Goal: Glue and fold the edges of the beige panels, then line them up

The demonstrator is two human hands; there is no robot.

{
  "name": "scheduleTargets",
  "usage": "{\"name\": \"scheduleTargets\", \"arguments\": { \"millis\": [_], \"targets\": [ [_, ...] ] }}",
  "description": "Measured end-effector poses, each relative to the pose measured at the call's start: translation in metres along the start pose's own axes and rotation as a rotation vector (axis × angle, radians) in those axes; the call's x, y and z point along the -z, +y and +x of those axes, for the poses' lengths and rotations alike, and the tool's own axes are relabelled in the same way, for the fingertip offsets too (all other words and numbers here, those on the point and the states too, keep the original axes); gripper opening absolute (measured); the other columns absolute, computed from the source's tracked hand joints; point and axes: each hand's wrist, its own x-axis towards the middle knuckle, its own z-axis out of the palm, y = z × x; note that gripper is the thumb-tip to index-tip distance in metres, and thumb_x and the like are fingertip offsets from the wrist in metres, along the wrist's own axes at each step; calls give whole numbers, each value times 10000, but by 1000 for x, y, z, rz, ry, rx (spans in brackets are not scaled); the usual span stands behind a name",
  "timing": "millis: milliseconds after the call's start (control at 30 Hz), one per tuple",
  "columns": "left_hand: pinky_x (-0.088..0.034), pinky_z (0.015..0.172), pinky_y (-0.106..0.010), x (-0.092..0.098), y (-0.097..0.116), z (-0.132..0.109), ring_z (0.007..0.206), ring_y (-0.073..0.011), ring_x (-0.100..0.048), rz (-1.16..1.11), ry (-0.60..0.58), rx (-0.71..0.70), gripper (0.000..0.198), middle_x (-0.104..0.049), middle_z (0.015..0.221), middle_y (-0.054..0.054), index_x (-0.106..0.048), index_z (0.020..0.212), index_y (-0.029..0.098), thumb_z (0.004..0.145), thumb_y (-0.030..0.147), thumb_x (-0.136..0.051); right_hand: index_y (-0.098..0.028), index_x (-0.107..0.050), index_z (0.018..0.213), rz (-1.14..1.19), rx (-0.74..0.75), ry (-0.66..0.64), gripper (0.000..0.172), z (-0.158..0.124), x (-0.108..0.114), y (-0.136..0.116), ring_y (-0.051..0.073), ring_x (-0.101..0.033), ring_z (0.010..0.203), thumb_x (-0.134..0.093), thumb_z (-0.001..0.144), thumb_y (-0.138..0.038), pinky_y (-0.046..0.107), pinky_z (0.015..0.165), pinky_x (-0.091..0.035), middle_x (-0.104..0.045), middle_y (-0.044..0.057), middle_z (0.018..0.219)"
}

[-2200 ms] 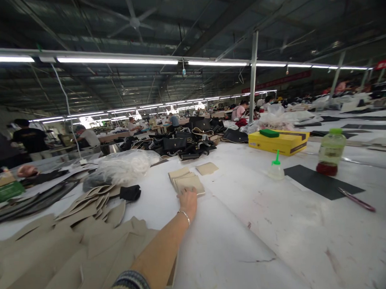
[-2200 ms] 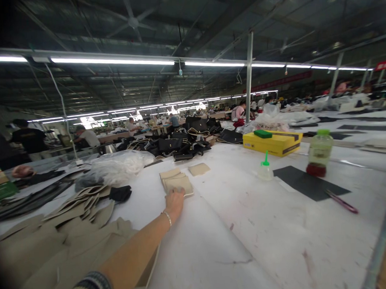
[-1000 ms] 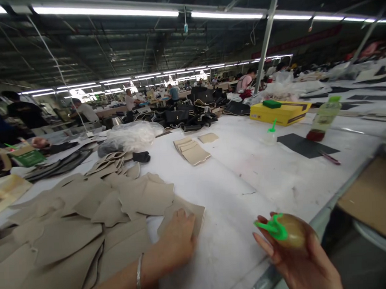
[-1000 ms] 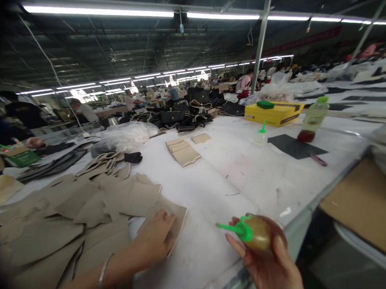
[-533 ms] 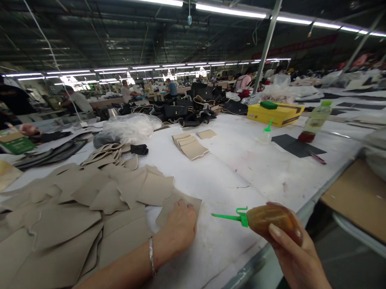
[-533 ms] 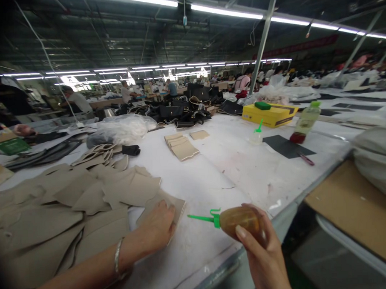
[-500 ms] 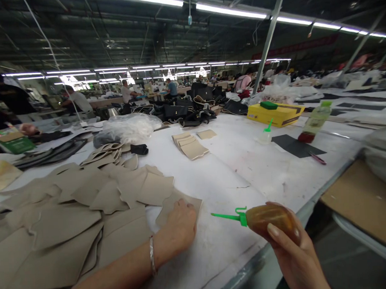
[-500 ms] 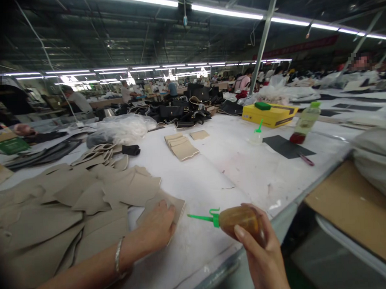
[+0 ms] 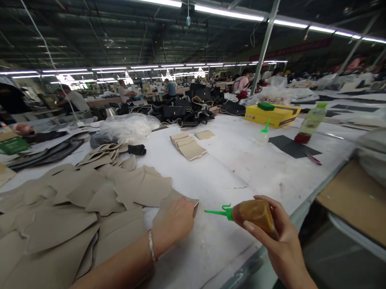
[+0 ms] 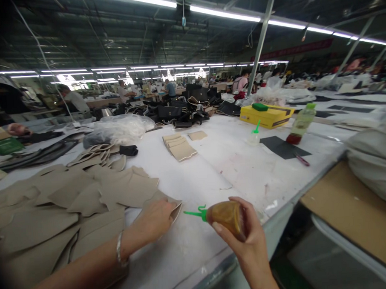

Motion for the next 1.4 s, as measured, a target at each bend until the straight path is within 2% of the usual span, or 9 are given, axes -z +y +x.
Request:
{"name": "scheduleTargets", "arguments": {
  "millis": [200,367,533,700,900,1067,1233,1400],
  "targets": [
    [-500,721,-350,-7,-22,3,842,-250,-669,31,30,-99,291,-714,934,-80,-681,946,236,814,182,-428,-277,-520,1178,-146,167,-131,582,10,-19,-3,308,-560,1053,-787,700,-473,469,950,-422,-584,55,1132],
    [-493,697,-329,-7,-19,-1,814,-238,-670,41,57,-122,303,-718,901,-79,-686,954,234,819,177,-421,-290,-506,1209,-273,301,-190,577,17,-28,-1,294,-560,1099,-775,730,-464,424,945,-436,-588,49,1183],
    [-498,703,-342,1,-11,-5,831,-253,-672,31,35,-100,323,-721,917,-102,-693,988,212,815,170,-423,-289,-492,1219,-375,375,-210,565,19,-31,1,264,-600,1025,-765,749,-447,377,899,-464,-610,35,1152],
    [-499,686,-351,2,-9,-9,799,-258,-671,41,47,-132,335,-709,914,-118,-693,1000,198,830,180,-405,-288,-499,1204,-379,337,-226,532,18,-29,3,250,-620,975,-749,764,-450,344,838,-481,-619,21,1117],
    [-482,646,-340,-5,-12,-9,755,-253,-667,39,63,-133,341,-705,889,-105,-683,1029,221,840,195,-402,-271,-514,1186,-353,297,-151,528,18,-28,6,266,-601,992,-739,760,-487,363,859,-463,-604,35,1125],
    [-466,631,-343,-7,-12,-8,745,-260,-661,35,69,-122,336,-697,861,-107,-680,1030,233,843,199,-403,-274,-517,1167,-317,216,-181,506,14,-26,8,243,-599,896,-737,762,-483,345,790,-479,-604,16,1041],
    [-461,641,-345,-8,-11,-9,744,-257,-652,41,66,-115,353,-690,859,-107,-663,1080,237,848,200,-400,-274,-518,1170,-274,215,-116,518,17,-23,13,271,-567,1005,-746,755,-485,387,872,-442,-586,31,1121],
    [-446,609,-333,-11,-12,-10,732,-256,-650,41,84,-123,369,-687,854,-102,-640,1127,249,863,215,-385,-270,-515,1155,-238,147,-187,513,14,-21,15,239,-578,862,-746,752,-488,365,773,-478,-586,14,995]
  ]
}}
